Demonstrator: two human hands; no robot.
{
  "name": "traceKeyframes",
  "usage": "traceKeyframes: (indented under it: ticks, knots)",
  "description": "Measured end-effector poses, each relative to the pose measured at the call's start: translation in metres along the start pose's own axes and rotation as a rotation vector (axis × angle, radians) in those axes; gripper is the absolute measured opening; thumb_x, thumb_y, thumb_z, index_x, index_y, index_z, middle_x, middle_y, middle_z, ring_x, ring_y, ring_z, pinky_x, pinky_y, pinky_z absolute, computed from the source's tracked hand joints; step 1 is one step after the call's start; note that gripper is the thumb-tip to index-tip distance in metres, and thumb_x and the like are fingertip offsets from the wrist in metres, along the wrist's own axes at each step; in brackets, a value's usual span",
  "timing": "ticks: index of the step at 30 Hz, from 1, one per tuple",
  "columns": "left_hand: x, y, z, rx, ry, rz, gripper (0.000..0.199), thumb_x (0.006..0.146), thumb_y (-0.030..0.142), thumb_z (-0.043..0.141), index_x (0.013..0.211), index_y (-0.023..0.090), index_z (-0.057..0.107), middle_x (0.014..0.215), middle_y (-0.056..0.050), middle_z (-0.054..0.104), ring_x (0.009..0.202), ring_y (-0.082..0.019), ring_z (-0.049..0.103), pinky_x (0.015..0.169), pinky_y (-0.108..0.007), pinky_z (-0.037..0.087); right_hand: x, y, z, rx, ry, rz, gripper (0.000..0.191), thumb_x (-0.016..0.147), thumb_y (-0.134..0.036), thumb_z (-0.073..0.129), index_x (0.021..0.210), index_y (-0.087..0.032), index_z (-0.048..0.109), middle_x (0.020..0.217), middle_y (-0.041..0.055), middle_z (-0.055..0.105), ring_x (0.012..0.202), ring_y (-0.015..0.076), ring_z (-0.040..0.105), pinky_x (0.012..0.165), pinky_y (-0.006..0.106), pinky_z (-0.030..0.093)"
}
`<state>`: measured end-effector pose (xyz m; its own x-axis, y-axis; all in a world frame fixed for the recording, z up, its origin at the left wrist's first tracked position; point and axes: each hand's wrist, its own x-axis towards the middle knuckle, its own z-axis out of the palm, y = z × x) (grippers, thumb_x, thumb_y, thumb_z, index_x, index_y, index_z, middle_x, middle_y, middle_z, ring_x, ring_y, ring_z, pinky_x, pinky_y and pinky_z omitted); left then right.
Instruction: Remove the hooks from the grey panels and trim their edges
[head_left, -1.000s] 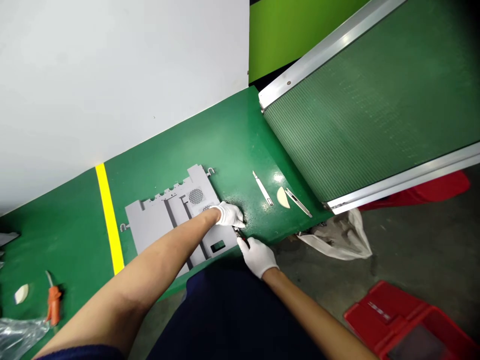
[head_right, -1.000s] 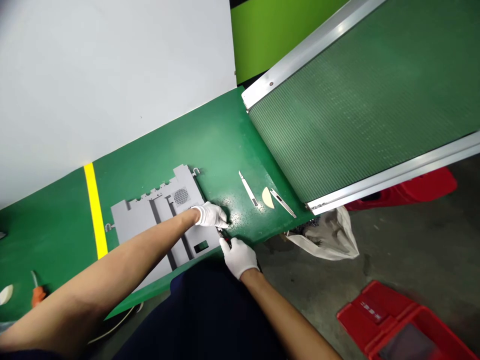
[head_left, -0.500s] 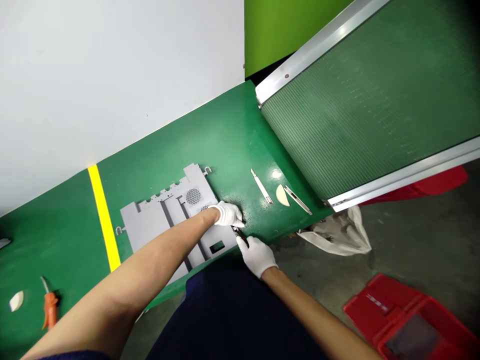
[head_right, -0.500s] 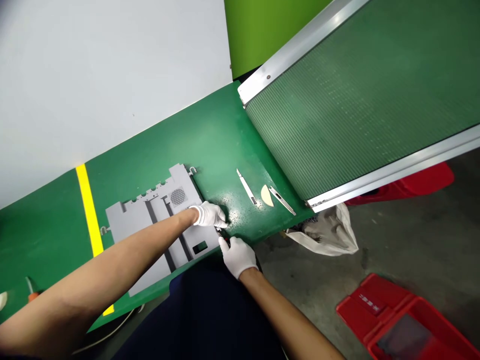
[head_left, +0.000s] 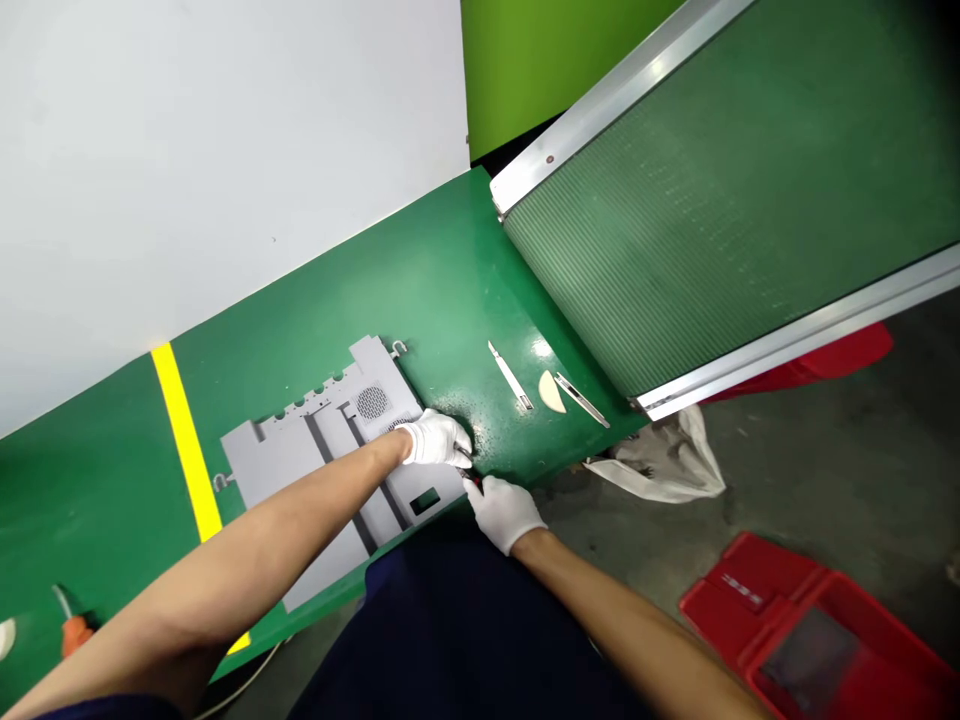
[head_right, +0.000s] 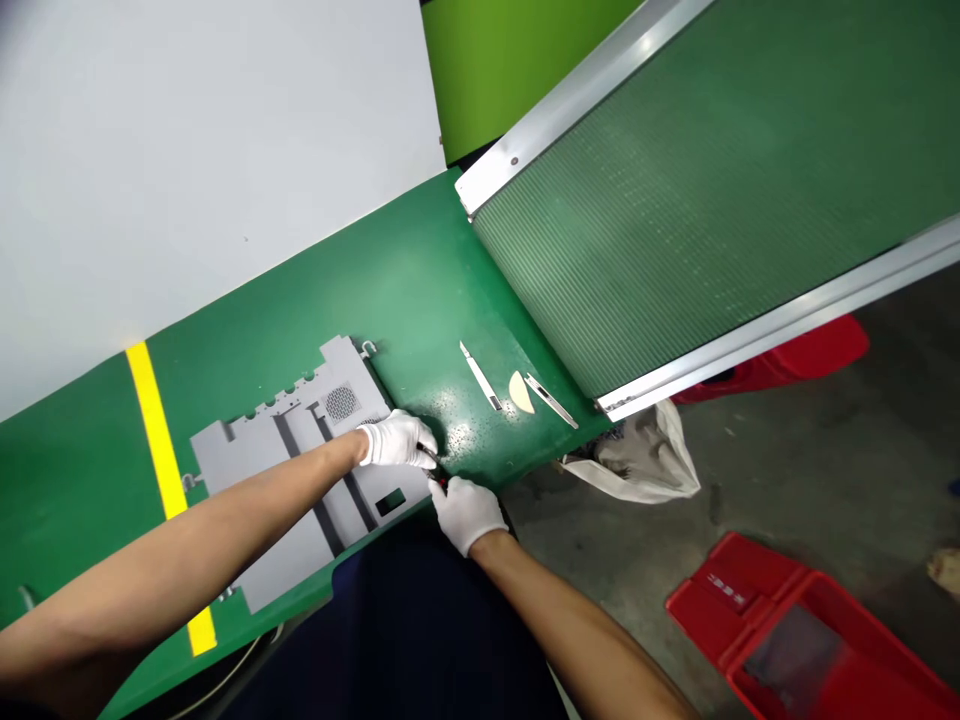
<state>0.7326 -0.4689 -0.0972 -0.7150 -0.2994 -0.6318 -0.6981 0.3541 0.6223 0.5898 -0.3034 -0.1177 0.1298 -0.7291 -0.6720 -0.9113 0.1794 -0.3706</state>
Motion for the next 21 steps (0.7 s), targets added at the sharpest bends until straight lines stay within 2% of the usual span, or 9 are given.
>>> traceKeyframes:
  ticks: [3,6,9,12,14,16,18,19,21]
  knots:
    - [0.015,-0.003,0.0,0.053,-0.104,-0.141,0.027,0.084,0.049,0.073,0.09,0.025,0.083,0.089,-0.002,0.08,0.083,-0.018,0.069,0.079,-0.026,0.046,-0.001,-0.002,-0.005,-0.008,-0.015,-0.025,0.052,0.106,-0.047,0.035,0.112,-0.012,0.073,0.103,0.0204,0.076,0.094,0.0286,0.074,0.081,0.035,0.054]
    - [0.043,0.0,0.0,0.199,-0.258,-0.286,0.037,0.076,0.058,0.077,0.083,0.022,0.083,0.084,-0.007,0.078,0.074,-0.022,0.066,0.071,-0.031,0.048,-0.004,-0.005,-0.01,-0.024,-0.026,0.005,0.053,0.106,-0.047,0.035,0.113,-0.012,0.073,0.101,0.0207,0.076,0.093,0.0286,0.074,0.08,0.035,0.054]
    - [0.064,0.002,-0.001,0.285,-0.352,-0.342,0.04,0.07,0.06,0.081,0.073,0.02,0.082,0.072,-0.008,0.074,0.073,-0.023,0.064,0.074,-0.033,0.05,-0.006,-0.007,-0.011,-0.033,-0.033,0.023,0.054,0.106,-0.047,0.034,0.114,-0.011,0.072,0.102,0.0213,0.076,0.094,0.0287,0.074,0.081,0.035,0.054]
    - [0.053,-0.003,0.001,0.18,-0.272,-0.258,0.036,0.073,0.057,0.08,0.072,0.02,0.081,0.069,-0.007,0.073,0.073,-0.023,0.064,0.083,-0.035,0.05,-0.004,-0.003,-0.009,-0.016,-0.056,0.002,0.054,0.107,-0.048,0.032,0.115,-0.011,0.072,0.105,0.021,0.076,0.096,0.0287,0.074,0.083,0.035,0.054]
    - [0.029,-0.011,0.005,0.087,-0.138,-0.106,0.029,0.08,0.052,0.076,0.081,0.023,0.082,0.084,-0.007,0.078,0.084,-0.022,0.067,0.096,-0.035,0.046,0.001,0.0,-0.005,0.003,-0.054,-0.006,0.056,0.107,-0.05,0.031,0.111,-0.012,0.072,0.105,0.0205,0.076,0.097,0.0294,0.074,0.085,0.036,0.054]
    - [0.005,-0.02,0.01,-0.001,0.0,0.041,0.026,0.089,0.05,0.069,0.088,0.027,0.082,0.097,-0.005,0.079,0.097,-0.021,0.068,0.111,-0.035,0.036,0.006,0.002,0.0,0.014,-0.019,-0.009,0.058,0.106,-0.054,0.031,0.106,-0.013,0.072,0.103,0.0193,0.076,0.096,0.0311,0.074,0.085,0.038,0.054]
    - [-0.009,-0.028,0.014,-0.075,0.082,0.116,0.029,0.092,0.05,0.064,0.088,0.028,0.081,0.098,-0.005,0.078,0.1,-0.02,0.068,0.115,-0.034,0.032,0.01,0.001,0.005,0.016,0.02,-0.006,0.059,0.105,-0.058,0.031,0.101,-0.014,0.072,0.1,0.0177,0.076,0.094,0.0327,0.075,0.083,0.039,0.055]
    - [-0.01,-0.03,0.015,-0.098,0.091,0.105,0.03,0.091,0.051,0.065,0.086,0.027,0.081,0.096,-0.006,0.078,0.098,-0.02,0.068,0.112,-0.033,0.035,0.011,-0.001,0.007,0.014,0.033,0.001,0.06,0.105,-0.059,0.031,0.1,-0.015,0.071,0.098,0.0173,0.076,0.093,0.0332,0.075,0.082,0.04,0.055]
    - [0.0,-0.028,0.015,-0.082,0.041,-0.07,0.03,0.083,0.053,0.073,0.082,0.024,0.081,0.092,-0.007,0.078,0.091,-0.022,0.069,0.099,-0.032,0.045,0.01,-0.006,0.007,0.007,0.038,0.022,0.061,0.105,-0.059,0.03,0.1,-0.014,0.071,0.096,0.0175,0.077,0.091,0.0333,0.075,0.079,0.04,0.055]
